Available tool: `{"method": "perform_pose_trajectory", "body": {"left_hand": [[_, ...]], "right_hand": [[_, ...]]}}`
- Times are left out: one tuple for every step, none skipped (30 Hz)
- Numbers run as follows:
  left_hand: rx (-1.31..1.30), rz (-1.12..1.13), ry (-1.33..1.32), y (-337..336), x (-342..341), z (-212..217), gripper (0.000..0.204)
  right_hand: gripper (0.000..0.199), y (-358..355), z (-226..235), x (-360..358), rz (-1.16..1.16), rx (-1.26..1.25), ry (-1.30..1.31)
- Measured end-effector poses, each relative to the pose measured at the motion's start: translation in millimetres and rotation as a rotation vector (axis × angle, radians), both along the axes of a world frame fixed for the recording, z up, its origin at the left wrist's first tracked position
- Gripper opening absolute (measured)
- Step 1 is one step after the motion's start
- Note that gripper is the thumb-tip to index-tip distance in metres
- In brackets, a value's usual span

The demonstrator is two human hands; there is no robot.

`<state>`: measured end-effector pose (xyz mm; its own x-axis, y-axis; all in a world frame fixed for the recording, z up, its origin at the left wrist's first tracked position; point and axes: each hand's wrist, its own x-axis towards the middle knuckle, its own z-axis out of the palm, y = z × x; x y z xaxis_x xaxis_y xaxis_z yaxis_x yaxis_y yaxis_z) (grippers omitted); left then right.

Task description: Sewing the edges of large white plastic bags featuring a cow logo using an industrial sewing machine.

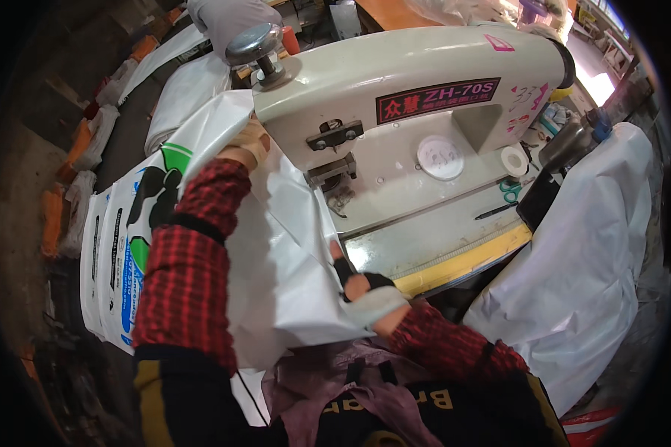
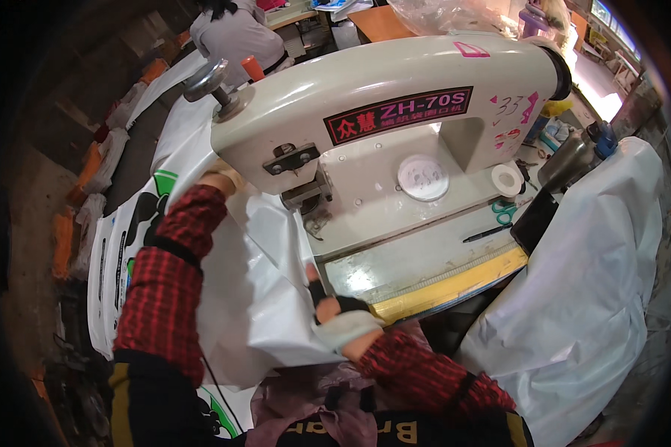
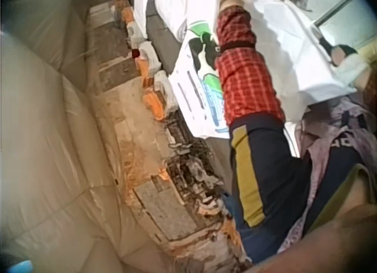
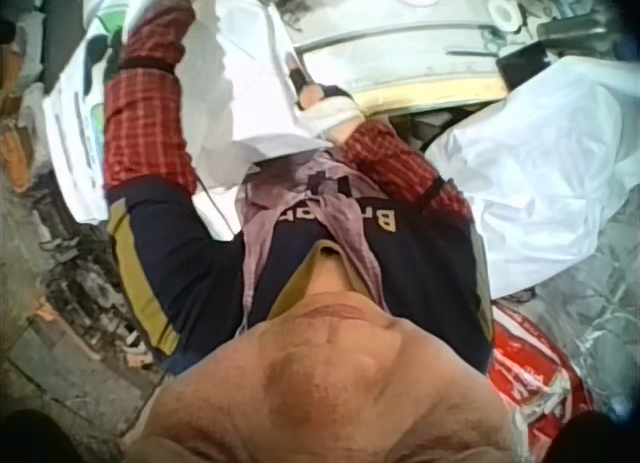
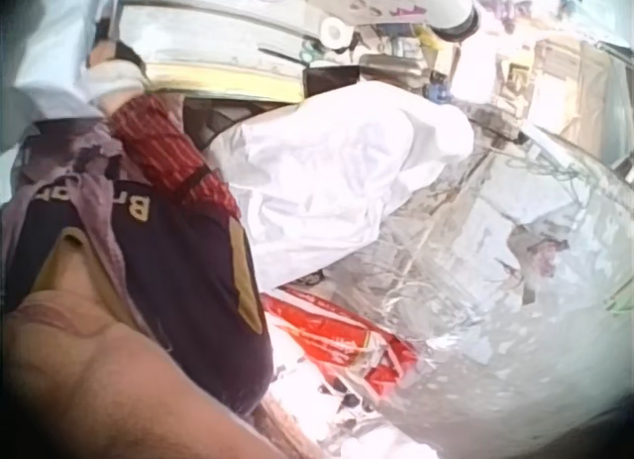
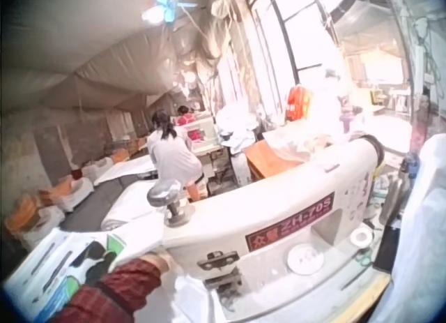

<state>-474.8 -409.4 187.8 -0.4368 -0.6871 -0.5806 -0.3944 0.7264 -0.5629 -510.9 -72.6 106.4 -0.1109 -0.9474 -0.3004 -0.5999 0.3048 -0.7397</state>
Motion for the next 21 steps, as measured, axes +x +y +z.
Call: {"method": "perform_pose_trajectory", "body": {"left_hand": [[0.078, 0.034, -0.063, 8.8, -4.2, 14.3, 0.050], [0.168, 0.101, -0.136, 17.2, 0.1, 27.6, 0.050], [0.251, 0.181, -0.188, 26.2, 10.0, 40.1, 0.049], [0.312, 0.266, -0.200, 35.0, 20.0, 51.5, 0.049], [0.211, 0.382, -0.116, 42.0, 35.6, 58.4, 0.049], [0.109, 0.493, -0.031, 50.2, 59.7, 62.5, 0.050], [0.260, 0.481, 0.120, 52.8, 94.1, 63.8, 0.054], [0.415, 0.456, 0.270, 56.2, 117.8, 61.8, 0.059], [0.539, 0.511, 0.251, 72.8, 118.0, 71.4, 0.055], [0.657, 0.570, 0.232, 90.3, 118.7, 84.5, 0.051], [0.780, 0.247, 0.239, 95.2, 128.1, 83.6, 0.046], [0.891, -0.082, 0.243, 100.5, 137.4, 82.2, 0.042], [0.937, -0.337, 0.425, 122.1, 136.5, 82.3, 0.041], [0.967, -0.601, 0.609, 151.0, 126.7, 80.4, 0.039], [1.334, -0.049, 0.634, 180.2, 118.6, 74.9, 0.038], [1.624, 0.550, 0.629, 214.0, 111.0, 71.9, 0.036], [1.485, 0.382, 0.464, 247.1, 96.3, 73.3, 0.035], [1.332, 0.218, 0.299, 279.8, 83.2, 73.4, 0.034], [1.361, 0.004, 0.274, 306.8, 82.9, 54.4, 0.037], [1.378, -0.206, 0.250, 328.8, 85.9, 37.7, 0.039], [1.367, -0.211, 0.256, 346.6, 83.9, 36.5, 0.039]], "right_hand": [[0.061, -15.0, -12.2, 3.9, -0.001, 0.019, 0.049], [0.061, -28.8, -11.9, 2.2, 0.025, 0.039, 0.053], [0.061, -40.3, -6.2, -4.9, 0.036, 0.050, 0.029], [0.061, -46.6, 0.9, -10.9, 0.030, 0.065, 0.001], [0.061, -50.1, 7.2, -16.5, 0.024, 0.072, -0.034], [0.062, -51.3, 13.0, -22.2, 0.019, 0.079, -0.070], [0.062, -52.8, 18.1, -26.5, 0.023, 0.082, -0.099], [0.062, -52.8, 21.5, -30.3, 0.024, 0.089, -0.123], [0.062, -53.7, 23.7, -32.7, 0.026, 0.099, -0.142], [0.062, -53.1, 26.7, -33.6, 0.035, 0.102, -0.159], [0.062, -51.8, 29.7, -34.7, 0.040, 0.111, -0.180], [0.062, -50.0, 33.2, -36.5, 0.038, 0.120, -0.199], [0.063, -46.8, 37.5, -36.6, 0.033, 0.133, -0.226], [0.063, -43.5, 40.7, -38.7, 0.018, 0.145, -0.249], [0.063, -40.9, 39.5, -38.5, 0.007, 0.157, -0.267], [0.063, -38.9, 40.9, -37.4, 0.011, 0.161, -0.275], [0.063, -37.2, 31.2, -38.2, 0.010, 0.157, -0.270], [0.051, -36.8, 11.2, -40.9, 0.280, -0.029, 0.030], [0.041, -34.3, 1.4, -43.0, 0.544, -0.215, 0.338], [0.041, -25.0, 5.2, -40.5, 0.546, -0.223, 0.347], [0.033, -10.9, 8.7, -34.4, 0.421, -0.212, 0.194]]}}
